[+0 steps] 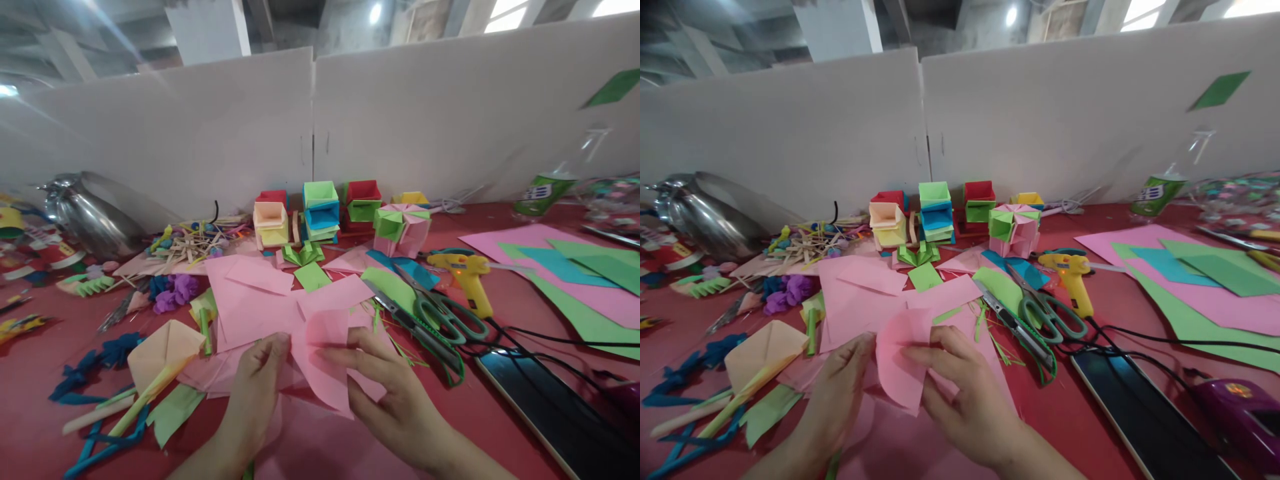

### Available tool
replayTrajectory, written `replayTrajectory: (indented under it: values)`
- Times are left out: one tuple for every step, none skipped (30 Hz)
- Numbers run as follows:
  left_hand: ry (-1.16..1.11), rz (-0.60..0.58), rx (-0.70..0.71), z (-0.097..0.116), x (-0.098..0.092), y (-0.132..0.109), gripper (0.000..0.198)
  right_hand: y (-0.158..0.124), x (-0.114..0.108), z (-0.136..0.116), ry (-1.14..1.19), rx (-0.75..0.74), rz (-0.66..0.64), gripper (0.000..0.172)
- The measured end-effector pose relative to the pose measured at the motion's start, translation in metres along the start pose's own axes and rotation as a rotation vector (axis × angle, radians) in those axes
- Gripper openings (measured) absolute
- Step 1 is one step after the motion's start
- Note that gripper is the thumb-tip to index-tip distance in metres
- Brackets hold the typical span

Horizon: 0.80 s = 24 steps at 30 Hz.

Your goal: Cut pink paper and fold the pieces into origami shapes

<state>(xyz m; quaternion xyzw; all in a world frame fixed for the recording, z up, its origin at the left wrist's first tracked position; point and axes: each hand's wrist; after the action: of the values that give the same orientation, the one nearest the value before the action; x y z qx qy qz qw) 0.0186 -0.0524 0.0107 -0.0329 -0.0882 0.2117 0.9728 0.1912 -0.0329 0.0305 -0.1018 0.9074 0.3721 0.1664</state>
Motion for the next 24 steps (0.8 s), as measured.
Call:
replayTrajectory:
  values:
    - [-0.010, -0.025, 0.014, 0.000, 0.000, 0.000, 0.033, 0.001, 0.000, 0.000, 0.005, 0.007, -0.006, 0.045]
    - [-0.025, -0.057, 0.027, 0.000, 0.000, 0.001, 0.034, 0.001, 0.000, -0.001, 0.009, 0.014, -0.011, 0.045]
    - [-0.033, -0.091, 0.036, 0.000, 0.000, 0.001, 0.035, 0.001, -0.001, -0.001, 0.014, 0.018, -0.014, 0.046]
    - [-0.032, -0.114, 0.046, 0.000, -0.001, 0.002, 0.036, 0.002, -0.001, -0.001, 0.022, 0.022, -0.012, 0.045]
    - [-0.026, -0.121, 0.057, 0.000, -0.001, 0.002, 0.037, 0.001, -0.001, -0.002, 0.035, 0.027, -0.006, 0.045]
    - [-0.021, -0.114, 0.065, 0.000, -0.001, 0.003, 0.038, 0.001, -0.002, -0.002, 0.054, 0.041, 0.001, 0.044]
    - [-0.019, -0.093, 0.070, -0.001, -0.001, 0.003, 0.039, 0.001, -0.002, -0.002, 0.077, 0.063, 0.013, 0.044]
    - [-0.019, -0.067, 0.070, -0.001, -0.001, 0.003, 0.040, 0.000, -0.002, -0.001, 0.104, 0.091, 0.032, 0.043]
    - [-0.020, -0.040, 0.067, -0.002, -0.001, 0.004, 0.041, 0.000, -0.003, -0.001, 0.132, 0.125, 0.057, 0.042]
    - [-0.022, -0.017, 0.063, -0.003, -0.001, 0.004, 0.040, 0.000, -0.003, 0.000, 0.155, 0.170, 0.088, 0.039]
    - [-0.025, 0.001, 0.059, -0.005, -0.001, 0.004, 0.039, 0.000, -0.003, 0.002, 0.171, 0.219, 0.123, 0.035]
    - [-0.028, 0.022, 0.057, -0.006, -0.001, 0.004, 0.037, -0.001, -0.003, 0.003, 0.177, 0.272, 0.155, 0.028]
    - [-0.027, 0.040, 0.054, -0.006, -0.001, 0.004, 0.036, -0.001, -0.002, 0.004, 0.173, 0.324, 0.181, 0.021]
    - [-0.019, 0.056, 0.052, -0.007, -0.001, 0.004, 0.036, -0.001, -0.001, 0.005, 0.162, 0.376, 0.192, 0.017]
    - [-0.003, 0.068, 0.053, -0.007, -0.002, 0.003, 0.035, -0.001, 0.000, 0.005, 0.148, 0.421, 0.193, 0.019]
    - [0.022, 0.073, 0.057, -0.006, -0.002, 0.001, 0.035, -0.002, 0.002, 0.005, 0.140, 0.456, 0.178, 0.022]
    - [0.055, 0.074, 0.067, -0.005, -0.002, 0.000, 0.035, -0.002, 0.004, 0.005, 0.138, 0.486, 0.147, 0.023]
    - [0.090, 0.073, 0.085, -0.004, -0.002, -0.001, 0.036, -0.003, 0.006, 0.004, 0.140, 0.513, 0.108, 0.021]
    - [0.125, 0.069, 0.112, -0.002, -0.002, -0.003, 0.038, -0.003, 0.008, 0.004, 0.143, 0.536, 0.072, 0.016]
    - [0.160, 0.060, 0.149, 0.001, -0.002, -0.003, 0.039, -0.003, 0.009, 0.003, 0.145, 0.554, 0.042, 0.013]
    - [0.192, 0.040, 0.193, 0.003, -0.002, -0.004, 0.040, -0.003, 0.009, 0.003, 0.144, 0.563, 0.029, 0.014]
    - [0.218, 0.014, 0.245, 0.006, -0.002, -0.004, 0.039, -0.003, 0.009, 0.003, 0.143, 0.563, 0.030, 0.017]
    - [0.235, -0.011, 0.298, 0.008, -0.002, -0.004, 0.035, -0.003, 0.009, 0.004, 0.136, 0.551, 0.061, 0.016]
    - [0.242, -0.024, 0.343, 0.010, -0.002, -0.003, 0.030, -0.002, 0.007, 0.005, 0.126, 0.523, 0.113, 0.014]
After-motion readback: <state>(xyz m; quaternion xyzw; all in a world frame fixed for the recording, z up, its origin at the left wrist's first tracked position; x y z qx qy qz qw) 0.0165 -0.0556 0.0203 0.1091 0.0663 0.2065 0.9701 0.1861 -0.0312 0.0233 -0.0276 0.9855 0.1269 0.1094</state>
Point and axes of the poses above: each hand's wrist, its own y-axis towards the middle knuckle, its own x-axis out of the palm, z = x × y, and after that the axes turned 12 degrees about z, right-handed
